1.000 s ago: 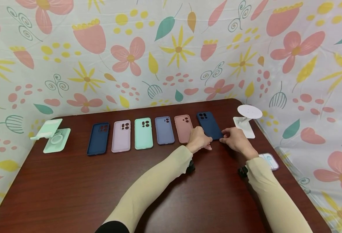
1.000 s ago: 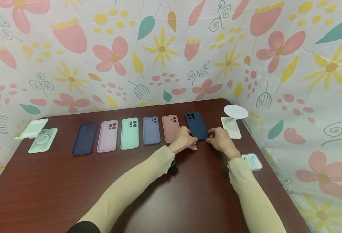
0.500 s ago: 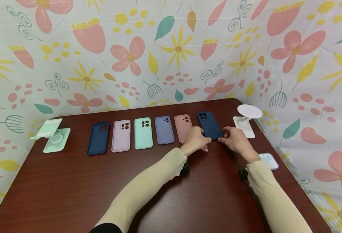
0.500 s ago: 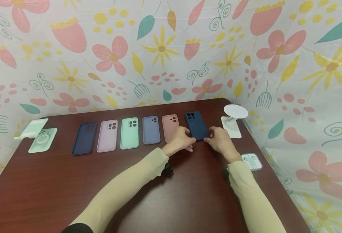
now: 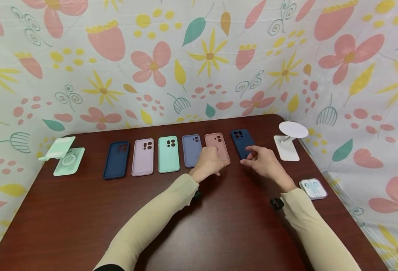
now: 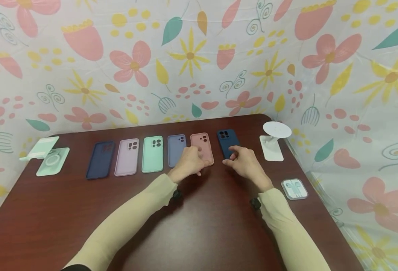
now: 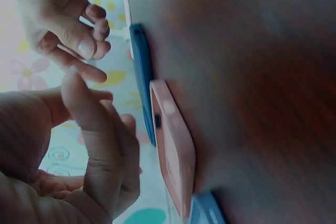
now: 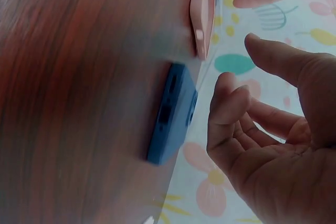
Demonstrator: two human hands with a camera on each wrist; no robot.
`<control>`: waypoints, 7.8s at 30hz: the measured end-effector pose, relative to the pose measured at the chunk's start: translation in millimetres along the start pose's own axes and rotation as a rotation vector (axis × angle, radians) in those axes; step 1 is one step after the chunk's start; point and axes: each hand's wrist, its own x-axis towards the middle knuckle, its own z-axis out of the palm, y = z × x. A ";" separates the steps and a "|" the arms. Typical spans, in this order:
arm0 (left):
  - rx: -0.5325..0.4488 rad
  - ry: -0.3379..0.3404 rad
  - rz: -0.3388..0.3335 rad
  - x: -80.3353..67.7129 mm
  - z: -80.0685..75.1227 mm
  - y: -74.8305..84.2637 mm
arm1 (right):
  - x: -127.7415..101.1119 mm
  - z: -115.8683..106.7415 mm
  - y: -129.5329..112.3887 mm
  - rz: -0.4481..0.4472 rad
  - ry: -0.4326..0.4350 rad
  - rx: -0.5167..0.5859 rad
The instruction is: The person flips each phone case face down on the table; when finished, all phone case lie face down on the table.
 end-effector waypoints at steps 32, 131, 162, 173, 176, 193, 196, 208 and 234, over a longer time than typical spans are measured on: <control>0.136 -0.080 -0.083 8.0 -2.1 -11.0 | 33.2 43.1 -28.7 0.041 -0.200 -0.084; -0.241 0.040 -0.066 -8.5 -23.6 -10.0 | 30.4 44.3 -28.4 -0.006 -0.270 0.025; -0.008 0.008 -0.111 4.7 1.5 -12.8 | 25.3 41.6 -24.7 0.021 -0.180 -0.116; -0.027 -0.001 -0.103 -1.1 -3.7 -14.6 | 20.9 39.1 -28.0 0.029 -0.171 -0.086; -0.039 -0.002 -0.075 -5.3 -10.7 -16.4 | 17.7 39.0 -32.3 0.008 -0.126 -0.082; 0.037 0.051 -0.053 -23.8 -55.9 -49.9 | 15.0 62.3 -72.1 -0.087 -0.120 0.058; 0.046 0.056 -0.085 -23.0 -61.5 -58.1 | 18.4 67.5 -79.7 -0.094 -0.157 0.075; 0.084 0.027 -0.117 -22.0 -64.7 -71.4 | 31.8 88.7 -101.1 0.016 -0.310 0.042; 0.066 -0.004 -0.107 -11.7 -62.3 -71.1 | 38.4 93.3 -105.0 0.036 -0.269 0.033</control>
